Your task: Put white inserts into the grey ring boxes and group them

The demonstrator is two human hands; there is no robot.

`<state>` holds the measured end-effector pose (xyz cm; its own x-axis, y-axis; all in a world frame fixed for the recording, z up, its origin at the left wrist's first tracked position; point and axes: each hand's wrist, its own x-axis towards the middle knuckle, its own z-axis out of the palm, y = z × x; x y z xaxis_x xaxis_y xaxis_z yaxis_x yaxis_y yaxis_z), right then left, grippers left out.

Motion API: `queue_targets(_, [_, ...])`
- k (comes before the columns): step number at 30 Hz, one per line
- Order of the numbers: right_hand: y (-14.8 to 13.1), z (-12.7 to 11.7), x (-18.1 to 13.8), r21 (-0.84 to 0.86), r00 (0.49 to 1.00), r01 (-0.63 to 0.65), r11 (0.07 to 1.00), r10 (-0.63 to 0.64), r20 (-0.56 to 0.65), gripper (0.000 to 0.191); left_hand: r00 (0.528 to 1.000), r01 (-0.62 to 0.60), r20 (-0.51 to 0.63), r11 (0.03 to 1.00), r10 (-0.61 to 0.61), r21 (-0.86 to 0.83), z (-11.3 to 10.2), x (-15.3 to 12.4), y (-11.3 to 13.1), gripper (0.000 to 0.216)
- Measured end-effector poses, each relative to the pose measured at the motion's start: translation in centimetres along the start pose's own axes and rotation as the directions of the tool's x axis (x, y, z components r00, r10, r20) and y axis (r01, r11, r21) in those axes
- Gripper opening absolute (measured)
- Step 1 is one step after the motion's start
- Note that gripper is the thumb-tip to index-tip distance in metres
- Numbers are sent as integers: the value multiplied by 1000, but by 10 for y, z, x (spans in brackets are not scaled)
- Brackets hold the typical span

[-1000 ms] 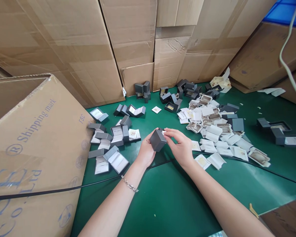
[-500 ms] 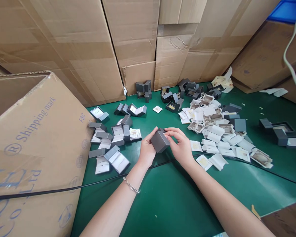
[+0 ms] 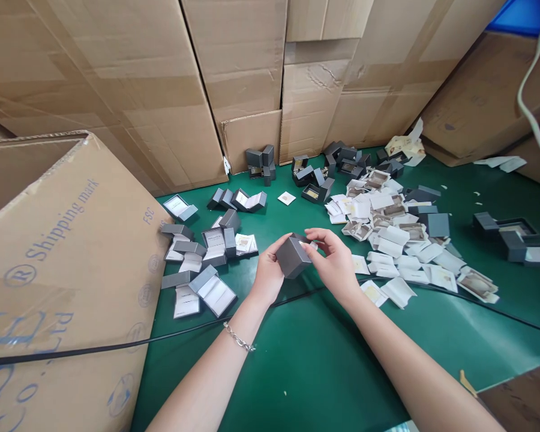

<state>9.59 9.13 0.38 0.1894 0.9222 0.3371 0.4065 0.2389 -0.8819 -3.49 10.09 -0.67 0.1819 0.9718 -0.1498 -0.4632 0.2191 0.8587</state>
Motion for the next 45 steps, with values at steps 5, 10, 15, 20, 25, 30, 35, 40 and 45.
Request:
queue_targets(5, [0, -7, 6, -59, 973, -68, 996, 79, 215, 31, 997, -6, 83, 998, 1, 61, 0, -1, 6, 36])
queue_targets(10, [-7, -9, 5, -154, 980, 4, 988, 27, 199, 24, 993, -20, 114, 994, 8, 104, 0, -3, 7, 34])
queue_targets(15, [-7, -9, 5, -200, 982, 96, 975, -59, 182, 21, 990, -56, 139, 990, 38, 133, 1, -4, 9, 31])
queue_targets(20, [-1, -9, 6, -212, 982, 144, 967, -112, 154, 21, 990, -94, 128, 965, 63, 247, 3, -5, 5, 40])
queue_targets(25, [-3, -7, 1, -146, 969, 194, 970, -166, 180, 21, 995, -59, 92, 952, 33, 300, 5, -8, 0, 42])
queue_targets(30, [-9, -5, -4, -186, 935, 354, 917, -350, 55, 40, 998, -53, -5, 940, 58, 336, 5, -6, 3, 28])
queue_targets(35, [-8, -10, 1, -405, 855, 482, 777, -518, 23, 16, 982, -114, -110, 944, 155, 310, 6, -4, 7, 32])
queue_targets(40, [-9, -11, 3, -419, 825, 530, 738, -563, 50, 12, 972, -117, -148, 923, 182, 367, 9, -5, 8, 32])
queue_targets(45, [-9, -9, 2, -389, 809, 563, 729, -583, 78, 10, 970, -114, -164, 930, 180, 348, 14, -8, 11, 30])
